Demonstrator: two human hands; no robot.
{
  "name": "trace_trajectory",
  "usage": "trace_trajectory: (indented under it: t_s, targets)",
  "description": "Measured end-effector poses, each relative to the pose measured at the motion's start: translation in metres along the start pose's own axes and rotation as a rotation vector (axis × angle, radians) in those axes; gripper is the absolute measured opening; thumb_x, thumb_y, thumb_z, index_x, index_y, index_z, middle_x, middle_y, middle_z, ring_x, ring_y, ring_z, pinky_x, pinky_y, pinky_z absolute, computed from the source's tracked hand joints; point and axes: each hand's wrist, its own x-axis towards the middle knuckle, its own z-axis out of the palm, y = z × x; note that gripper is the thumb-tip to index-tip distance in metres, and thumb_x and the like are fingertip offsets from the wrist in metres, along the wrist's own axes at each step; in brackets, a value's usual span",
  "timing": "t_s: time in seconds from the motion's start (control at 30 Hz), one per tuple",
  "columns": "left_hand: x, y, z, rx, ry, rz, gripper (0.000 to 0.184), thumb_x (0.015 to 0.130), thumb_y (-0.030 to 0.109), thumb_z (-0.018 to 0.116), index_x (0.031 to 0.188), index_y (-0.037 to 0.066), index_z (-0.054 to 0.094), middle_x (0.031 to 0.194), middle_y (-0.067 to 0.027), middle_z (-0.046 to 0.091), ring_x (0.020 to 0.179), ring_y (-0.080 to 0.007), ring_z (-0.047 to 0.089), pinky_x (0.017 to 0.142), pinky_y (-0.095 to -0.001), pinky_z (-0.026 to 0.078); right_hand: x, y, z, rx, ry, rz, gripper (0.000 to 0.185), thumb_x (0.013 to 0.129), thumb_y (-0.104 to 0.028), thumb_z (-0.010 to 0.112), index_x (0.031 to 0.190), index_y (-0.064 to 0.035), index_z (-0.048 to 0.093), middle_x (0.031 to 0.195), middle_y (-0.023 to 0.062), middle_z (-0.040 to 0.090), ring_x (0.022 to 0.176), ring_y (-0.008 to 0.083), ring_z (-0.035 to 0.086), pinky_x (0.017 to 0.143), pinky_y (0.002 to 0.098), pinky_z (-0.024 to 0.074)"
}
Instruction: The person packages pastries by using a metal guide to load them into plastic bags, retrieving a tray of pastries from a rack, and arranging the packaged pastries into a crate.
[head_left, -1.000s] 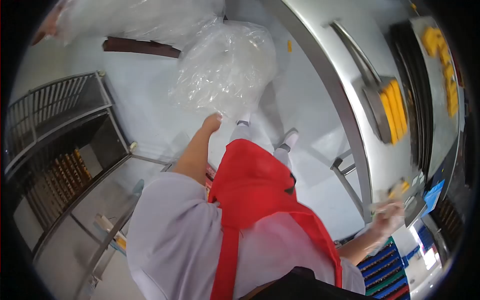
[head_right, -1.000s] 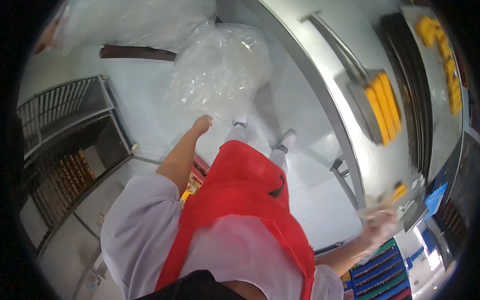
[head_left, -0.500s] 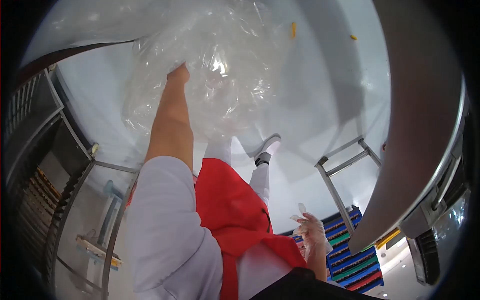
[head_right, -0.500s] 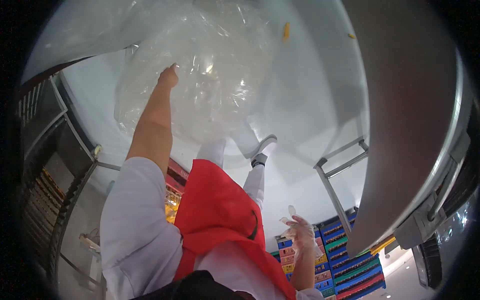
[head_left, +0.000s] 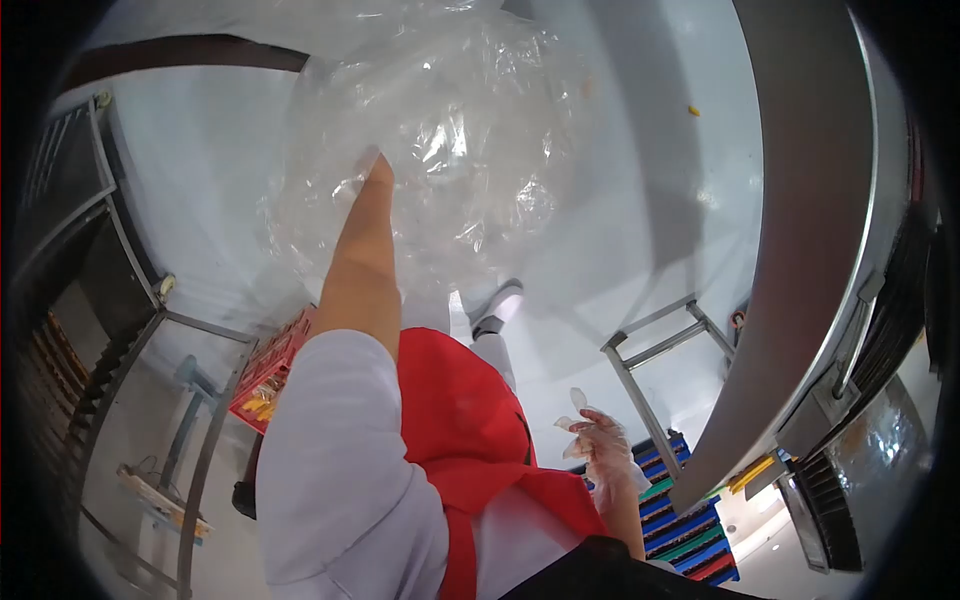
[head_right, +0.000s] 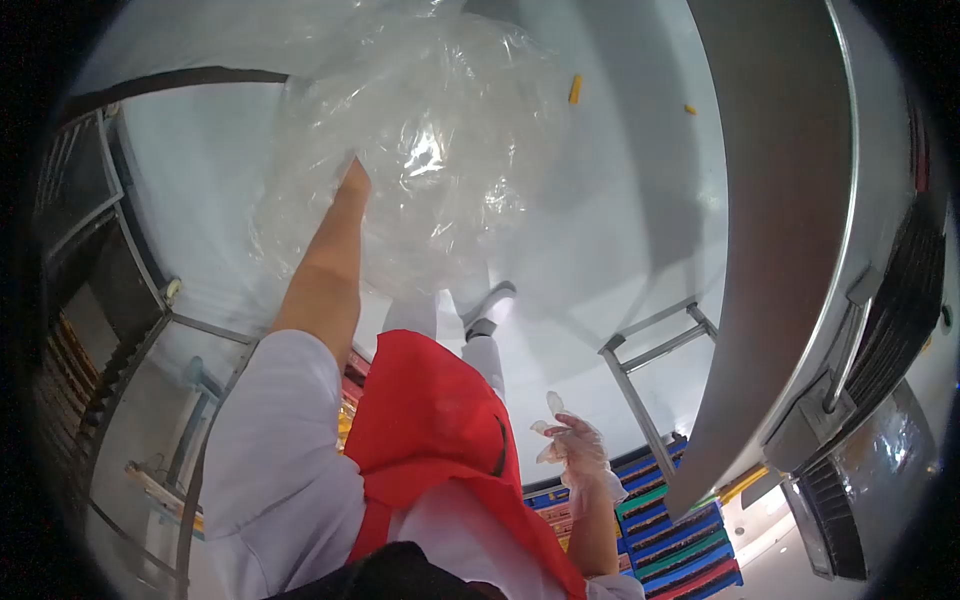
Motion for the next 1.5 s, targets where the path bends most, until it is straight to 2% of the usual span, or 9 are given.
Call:
trace_trajectory:
  t_s: [0.17, 0.37, 0.57, 0.63, 0.73, 0.93, 1.07, 1.23, 1.5]
  targets:
    - [-0.09, 0.074, -0.116, 0.112, -0.1, 0.218, 0.038, 0.084, 0.006, 0.037, 0.12, 0.005, 0.047, 0.104, -0.0189, 0.059, 0.097, -0.0351, 0.056, 0.081, -0.0431, 0.045, 0.016, 0.008, -0.017, -0.214, -0.088, 0.002, 0.035, 0.068, 0.006, 0.055, 0.103, 0.0024, 0.053, 0.078, 0.0087, 0.06, 0.061, 0.0142, 0.057, 0.059, 0.0266, 0.0487]
    - [-0.293, 0.141, -0.245, -1.121, -0.116, 0.206, 0.041, 0.082, 0.003, 0.05, 0.123, -0.001, 0.043, 0.086, -0.0047, 0.057, 0.069, -0.008, 0.051, 0.063, -0.0219, 0.044, 0.015, -0.03, 0.038, -0.356, -0.407, -0.348, 0.03, 0.079, -0.012, 0.058, 0.105, 0.0032, 0.055, 0.083, 0.0067, 0.061, 0.072, 0.013, 0.057, 0.067, 0.0255, 0.0456]
    - [-0.445, 0.16, -0.24, -1.267, -0.199, 0.536, 0.044, 0.085, 0.003, 0.05, 0.127, 0.001, 0.037, 0.094, -0.0047, 0.056, 0.073, -0.0084, 0.052, 0.064, -0.0218, 0.043, -0.108, -0.058, 0.084, 0.256, -1.07, -0.563, 0.034, 0.081, -0.019, 0.058, 0.104, 0.005, 0.054, 0.081, 0.0075, 0.059, 0.069, 0.0118, 0.054, 0.062, 0.0264, 0.0444]
    - [-0.49, 0.173, -0.244, -1.296, -0.198, 0.562, 0.045, 0.084, 0.002, 0.051, 0.127, 0.002, 0.037, 0.095, -0.0044, 0.056, 0.074, -0.0092, 0.053, 0.065, -0.0224, 0.044, -0.146, -0.053, 0.066, 0.034, -0.675, -0.863, 0.033, 0.08, -0.02, 0.059, 0.1, 0.005, 0.055, 0.077, 0.0073, 0.058, 0.064, 0.0119, 0.053, 0.059, 0.0259, 0.0433]
    - [-0.524, 0.179, -0.254, -1.272, -0.336, 0.657, 0.05, 0.084, 0.002, 0.053, 0.13, 0.003, 0.034, 0.105, -0.0068, 0.052, 0.082, -0.0112, 0.053, 0.072, -0.024, 0.045, -0.182, -0.044, 0.021, -0.091, -0.59, -0.953, 0.03, 0.078, -0.02, 0.06, 0.096, 0.0035, 0.057, 0.072, 0.0058, 0.058, 0.06, 0.0117, 0.052, 0.055, 0.0252, 0.0413]
    - [-0.548, 0.194, -0.293, -1.62, -0.105, 0.64, 0.054, 0.088, 0.016, 0.052, 0.135, 0.007, 0.027, 0.134, -0.0101, 0.032, 0.107, -0.0172, 0.045, 0.088, -0.0298, 0.039, -0.21, -0.024, -0.062, -0.413, -0.729, -1.047, 0.02, 0.071, -0.015, 0.063, 0.081, 0.0024, 0.061, 0.067, 0.0052, 0.057, 0.059, 0.013, 0.052, 0.053, 0.0266, 0.04]
    - [-0.531, 0.185, -0.316, -1.433, -0.163, 0.636, 0.05, 0.09, 0.027, 0.048, 0.133, 0.009, 0.031, 0.133, -0.0115, 0.036, 0.109, -0.0224, 0.047, 0.088, -0.0351, 0.04, -0.192, -0.018, -0.091, -0.6, -0.723, -1.094, 0.019, 0.068, -0.014, 0.064, 0.077, 0.0028, 0.062, 0.066, 0.006, 0.057, 0.058, 0.0142, 0.053, 0.053, 0.0268, 0.0396]
    - [-0.522, 0.172, -0.316, -1.633, -1.003, 0.673, 0.039, 0.092, 0.032, 0.042, 0.124, 0.01, 0.043, 0.12, -0.0144, 0.05, 0.105, -0.0289, 0.052, 0.083, -0.0392, 0.045, -0.201, -0.007, -0.106, -0.545, -0.586, -1.05, 0.021, 0.066, -0.014, 0.063, 0.079, 0.0028, 0.062, 0.066, 0.0085, 0.06, 0.058, 0.0159, 0.054, 0.051, 0.027, 0.0397]
    - [-0.484, 0.178, -0.336, -1.593, -1.115, 0.702, 0.036, 0.09, 0.02, 0.045, 0.123, 0.007, 0.042, 0.117, -0.0174, 0.051, 0.105, -0.0287, 0.052, 0.085, -0.0367, 0.046, -0.237, -0.029, -0.096, -0.556, -0.553, -1.109, 0.017, 0.067, -0.013, 0.063, 0.076, 0.0016, 0.061, 0.066, 0.0103, 0.062, 0.053, 0.0168, 0.054, 0.049, 0.0266, 0.0405]
